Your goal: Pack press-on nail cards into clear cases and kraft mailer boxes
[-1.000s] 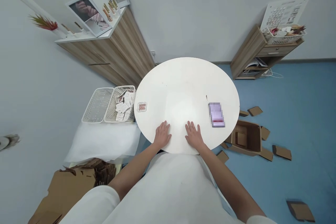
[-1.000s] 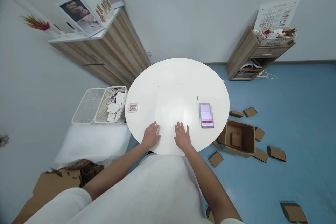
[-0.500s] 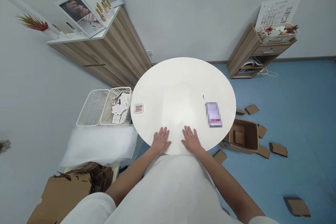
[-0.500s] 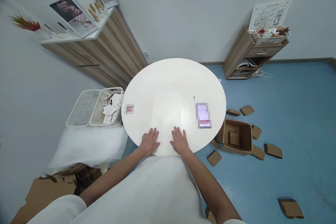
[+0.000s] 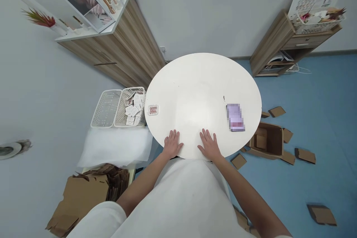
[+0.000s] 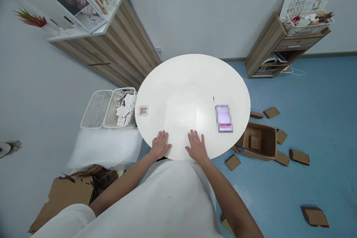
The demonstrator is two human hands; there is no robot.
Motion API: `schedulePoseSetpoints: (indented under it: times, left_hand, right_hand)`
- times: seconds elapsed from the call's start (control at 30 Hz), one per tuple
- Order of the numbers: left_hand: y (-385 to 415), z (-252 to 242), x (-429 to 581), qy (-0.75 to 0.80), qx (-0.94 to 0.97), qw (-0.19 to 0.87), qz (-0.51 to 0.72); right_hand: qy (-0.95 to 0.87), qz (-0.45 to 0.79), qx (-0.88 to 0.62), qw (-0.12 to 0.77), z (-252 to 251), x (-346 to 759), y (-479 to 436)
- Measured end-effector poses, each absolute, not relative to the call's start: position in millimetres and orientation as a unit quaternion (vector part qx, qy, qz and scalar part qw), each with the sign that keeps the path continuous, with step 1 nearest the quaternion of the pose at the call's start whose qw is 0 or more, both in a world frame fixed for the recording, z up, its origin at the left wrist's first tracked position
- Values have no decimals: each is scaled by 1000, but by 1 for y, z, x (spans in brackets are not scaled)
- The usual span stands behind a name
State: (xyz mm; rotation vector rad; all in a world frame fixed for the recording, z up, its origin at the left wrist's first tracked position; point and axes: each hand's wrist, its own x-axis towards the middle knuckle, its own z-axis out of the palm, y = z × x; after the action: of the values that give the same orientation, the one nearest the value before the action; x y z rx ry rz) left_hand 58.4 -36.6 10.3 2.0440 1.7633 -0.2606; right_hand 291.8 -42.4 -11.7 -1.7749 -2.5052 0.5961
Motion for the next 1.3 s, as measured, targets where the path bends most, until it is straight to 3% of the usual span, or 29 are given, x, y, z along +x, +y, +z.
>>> schedulePoseSetpoints:
  times: [0.27,0.5,0.93,1.3]
  left_hand:
    - [-23,12,-6,732,617,270,99]
    - [28,15,-64,732,535,345,241]
    - [86,11,-92,716,463,479,210]
    - [64,0,-76,663,483,490,295]
  right_hand:
    - [-799,215,-559,53,12,250,-38]
    - [-741,363,-562,65,30,176,9]
    - [-526,593,-596,131,38,64,109]
    - [-471,627,-584,211,38,72,83]
